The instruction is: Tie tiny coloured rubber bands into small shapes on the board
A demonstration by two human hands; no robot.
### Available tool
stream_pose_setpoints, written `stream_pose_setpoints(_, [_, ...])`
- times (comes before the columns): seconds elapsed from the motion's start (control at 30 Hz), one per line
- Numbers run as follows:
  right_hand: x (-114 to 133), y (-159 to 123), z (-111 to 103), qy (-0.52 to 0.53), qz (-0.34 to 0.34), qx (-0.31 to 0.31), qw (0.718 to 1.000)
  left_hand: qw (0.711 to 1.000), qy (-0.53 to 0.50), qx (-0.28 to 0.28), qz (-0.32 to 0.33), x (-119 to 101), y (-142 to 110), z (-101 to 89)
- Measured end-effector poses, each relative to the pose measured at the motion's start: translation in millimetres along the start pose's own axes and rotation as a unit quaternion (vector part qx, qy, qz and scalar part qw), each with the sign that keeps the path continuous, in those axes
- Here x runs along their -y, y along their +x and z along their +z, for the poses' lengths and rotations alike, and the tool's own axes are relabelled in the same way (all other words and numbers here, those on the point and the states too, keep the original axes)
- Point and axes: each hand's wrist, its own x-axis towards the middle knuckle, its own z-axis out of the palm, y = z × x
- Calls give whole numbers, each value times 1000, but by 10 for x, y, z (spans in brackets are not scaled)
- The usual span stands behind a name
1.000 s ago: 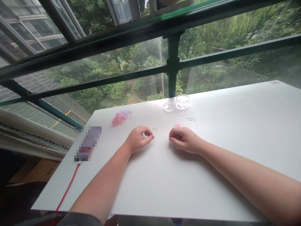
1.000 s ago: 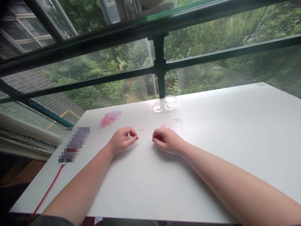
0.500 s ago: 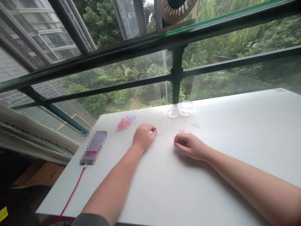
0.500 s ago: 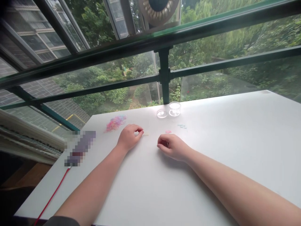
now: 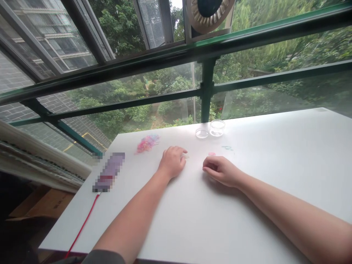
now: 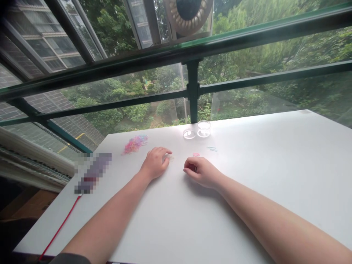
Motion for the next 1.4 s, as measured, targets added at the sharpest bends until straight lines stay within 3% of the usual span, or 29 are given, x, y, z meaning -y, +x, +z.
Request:
stream_pose_setpoints(0.23, [-10,7,-5,-15,-3,1,1000,999,-30,22,5,22,26,9])
stream_pose_setpoints(1.07, [3,15,-3,-12,-9,-7,1000,1000,-27,3,13,25,39,-10])
stream_pose_setpoints(1.4, [-9,0,-6,-9,0,9,1000,997,-46,-68,9,367,-53,-140])
